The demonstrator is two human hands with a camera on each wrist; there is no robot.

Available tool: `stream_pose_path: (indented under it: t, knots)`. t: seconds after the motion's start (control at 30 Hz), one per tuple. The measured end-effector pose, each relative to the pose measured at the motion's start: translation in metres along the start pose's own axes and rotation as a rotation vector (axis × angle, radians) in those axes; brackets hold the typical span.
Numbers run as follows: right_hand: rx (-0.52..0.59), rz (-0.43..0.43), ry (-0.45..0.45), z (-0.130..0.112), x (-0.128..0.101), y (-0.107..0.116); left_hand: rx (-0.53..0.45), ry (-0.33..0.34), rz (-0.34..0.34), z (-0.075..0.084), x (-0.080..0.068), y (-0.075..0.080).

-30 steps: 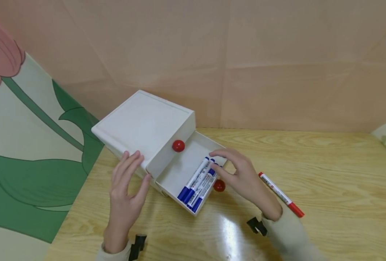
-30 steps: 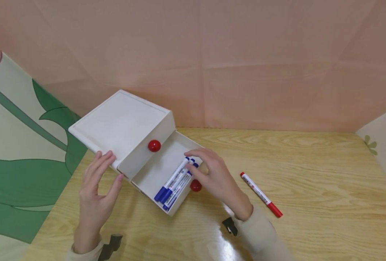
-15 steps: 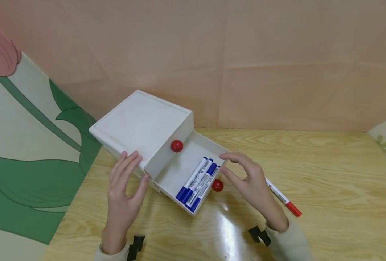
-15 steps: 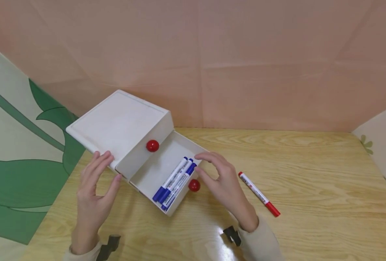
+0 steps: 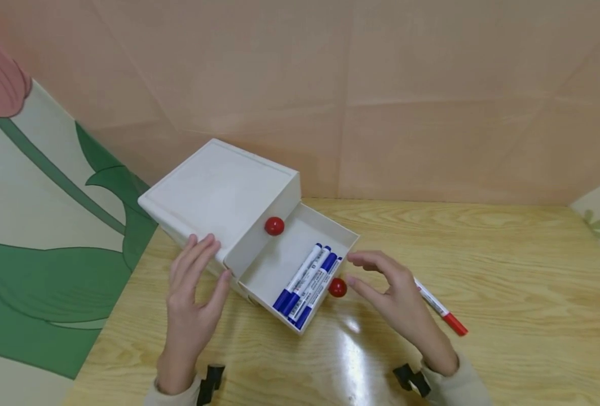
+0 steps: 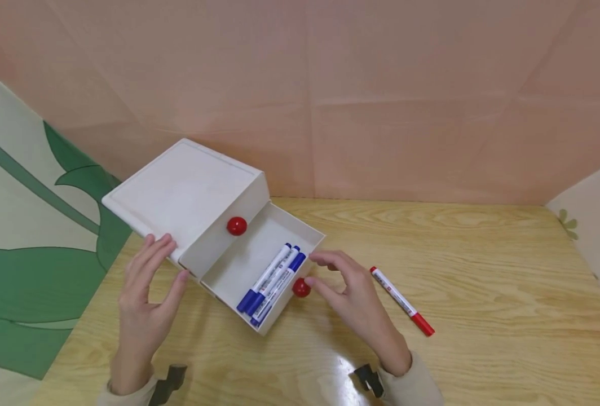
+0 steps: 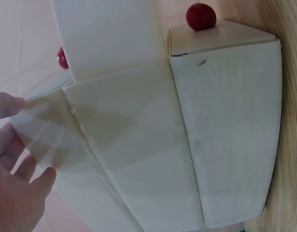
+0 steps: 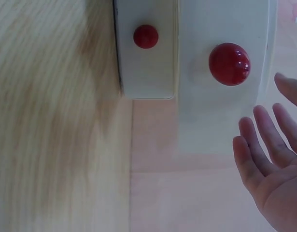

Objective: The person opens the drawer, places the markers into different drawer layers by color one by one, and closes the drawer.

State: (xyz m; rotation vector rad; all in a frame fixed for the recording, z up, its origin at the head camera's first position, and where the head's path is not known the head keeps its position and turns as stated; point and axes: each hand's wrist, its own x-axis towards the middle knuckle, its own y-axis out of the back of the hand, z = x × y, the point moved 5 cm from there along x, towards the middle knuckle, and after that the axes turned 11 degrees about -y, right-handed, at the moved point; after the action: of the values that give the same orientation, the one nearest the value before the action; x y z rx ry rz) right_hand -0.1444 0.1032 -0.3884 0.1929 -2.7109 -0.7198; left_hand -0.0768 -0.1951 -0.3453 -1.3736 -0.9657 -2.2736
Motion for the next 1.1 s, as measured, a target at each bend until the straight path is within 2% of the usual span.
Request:
stream_pose_path:
  t: [0.4,0.7,0.87,1.1]
  knots:
    - [-0.004,-0.191,-0.092,0.014,-0.001,-0.012,0.003,-0.007,0.002,0.001,0.002,0.0]
    - [0.015,-0.225,-0.061,0.016,-0.001,-0.017,0.012,-0.004,-0.003,0.001,0.001,0.0]
    - [0.037,-0.26,-0.072,0.019,0.0,-0.019,0.015,-0.005,0.0,0.001,0.001,0.0]
    - [0.12,-0.311,-0.098,0.023,0.0,-0.023,0.013,-0.006,0.002,0.0,0.0,0.0]
